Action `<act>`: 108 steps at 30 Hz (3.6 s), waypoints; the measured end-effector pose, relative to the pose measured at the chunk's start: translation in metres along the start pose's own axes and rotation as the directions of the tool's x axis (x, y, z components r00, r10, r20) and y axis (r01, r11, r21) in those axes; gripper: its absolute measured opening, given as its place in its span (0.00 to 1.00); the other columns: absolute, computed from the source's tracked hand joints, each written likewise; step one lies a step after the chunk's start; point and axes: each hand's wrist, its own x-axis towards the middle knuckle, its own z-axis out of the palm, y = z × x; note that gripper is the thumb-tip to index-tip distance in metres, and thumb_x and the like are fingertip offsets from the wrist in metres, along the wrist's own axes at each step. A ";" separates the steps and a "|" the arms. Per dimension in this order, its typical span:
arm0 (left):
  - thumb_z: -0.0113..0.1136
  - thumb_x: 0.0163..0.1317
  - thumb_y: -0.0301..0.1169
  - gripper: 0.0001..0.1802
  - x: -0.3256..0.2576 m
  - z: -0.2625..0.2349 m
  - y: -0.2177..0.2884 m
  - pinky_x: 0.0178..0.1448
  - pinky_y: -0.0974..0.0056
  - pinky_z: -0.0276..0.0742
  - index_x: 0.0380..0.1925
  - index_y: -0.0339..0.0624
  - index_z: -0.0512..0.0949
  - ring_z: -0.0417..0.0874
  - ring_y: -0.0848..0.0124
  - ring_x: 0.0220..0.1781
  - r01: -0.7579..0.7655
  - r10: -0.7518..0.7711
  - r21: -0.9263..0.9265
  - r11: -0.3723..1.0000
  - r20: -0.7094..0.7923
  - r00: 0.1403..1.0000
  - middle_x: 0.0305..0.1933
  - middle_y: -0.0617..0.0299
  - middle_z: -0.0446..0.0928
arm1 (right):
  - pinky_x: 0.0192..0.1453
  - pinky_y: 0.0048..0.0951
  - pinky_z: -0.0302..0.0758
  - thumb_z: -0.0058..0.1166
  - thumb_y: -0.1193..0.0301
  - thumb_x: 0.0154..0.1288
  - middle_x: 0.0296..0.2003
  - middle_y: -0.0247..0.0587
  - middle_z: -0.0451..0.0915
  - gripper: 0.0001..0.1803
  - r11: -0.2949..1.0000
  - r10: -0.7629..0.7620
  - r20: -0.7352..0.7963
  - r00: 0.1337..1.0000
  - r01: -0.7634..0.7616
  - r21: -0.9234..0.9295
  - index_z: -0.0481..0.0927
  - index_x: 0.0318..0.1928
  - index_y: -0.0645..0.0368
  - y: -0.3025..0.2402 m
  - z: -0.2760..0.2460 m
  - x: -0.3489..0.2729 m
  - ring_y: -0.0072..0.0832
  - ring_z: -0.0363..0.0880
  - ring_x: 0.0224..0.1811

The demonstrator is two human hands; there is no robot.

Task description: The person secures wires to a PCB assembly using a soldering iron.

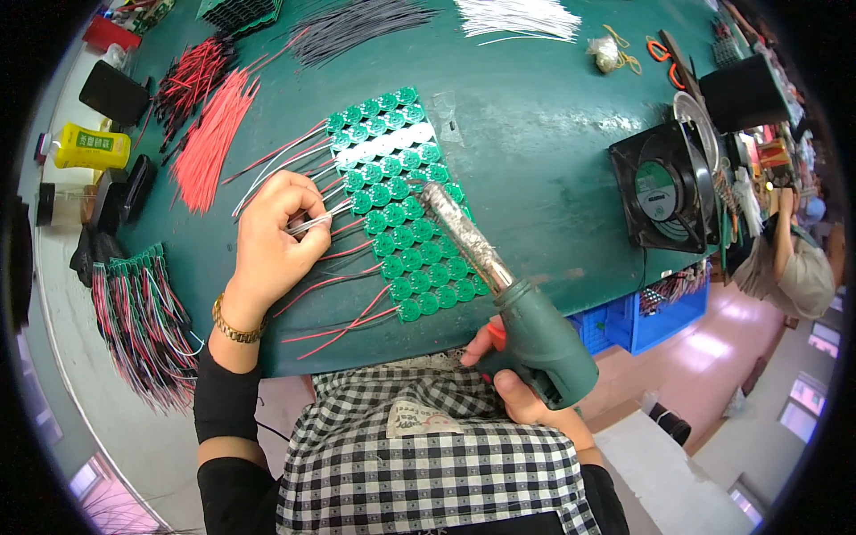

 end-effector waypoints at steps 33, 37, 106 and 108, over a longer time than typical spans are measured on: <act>0.61 0.48 0.25 0.04 -0.011 0.012 0.012 0.27 0.65 0.74 0.23 0.39 0.75 0.79 0.66 0.22 0.154 -0.152 0.030 0.988 -0.077 0.985 0.21 0.58 0.76 | 0.38 0.27 0.76 0.50 0.77 0.59 0.34 0.35 0.77 0.11 0.969 0.167 0.107 0.980 -0.143 -0.202 0.75 0.43 0.60 0.002 0.011 0.017 0.22 0.77 0.32; 0.61 0.48 0.25 0.04 -0.012 0.011 0.012 0.27 0.65 0.73 0.22 0.39 0.75 0.79 0.66 0.21 0.158 -0.155 0.038 0.987 -0.082 0.985 0.21 0.58 0.76 | 0.35 0.27 0.73 0.54 0.63 0.59 0.32 0.38 0.76 0.20 0.946 0.119 0.158 0.980 -0.063 -0.318 0.72 0.50 0.59 0.010 0.007 0.018 0.23 0.75 0.30; 0.65 0.46 0.24 0.04 -0.013 0.009 0.014 0.23 0.72 0.68 0.20 0.39 0.77 0.72 0.79 0.18 0.108 -0.106 -0.075 0.991 0.032 0.994 0.30 0.67 0.75 | 0.36 0.32 0.77 0.59 0.75 0.49 0.32 0.38 0.82 0.11 0.619 -0.027 0.193 0.981 0.168 -0.767 0.81 0.37 0.56 0.000 -0.005 0.008 0.36 0.81 0.33; 0.65 0.46 0.24 0.04 -0.014 0.009 0.014 0.23 0.72 0.68 0.20 0.39 0.78 0.72 0.79 0.18 0.118 -0.116 -0.089 0.989 0.018 0.993 0.30 0.67 0.75 | 0.36 0.32 0.77 0.59 0.74 0.50 0.32 0.38 0.82 0.11 0.631 -0.033 0.227 0.973 0.197 -0.750 0.81 0.38 0.56 0.000 -0.005 0.012 0.36 0.81 0.33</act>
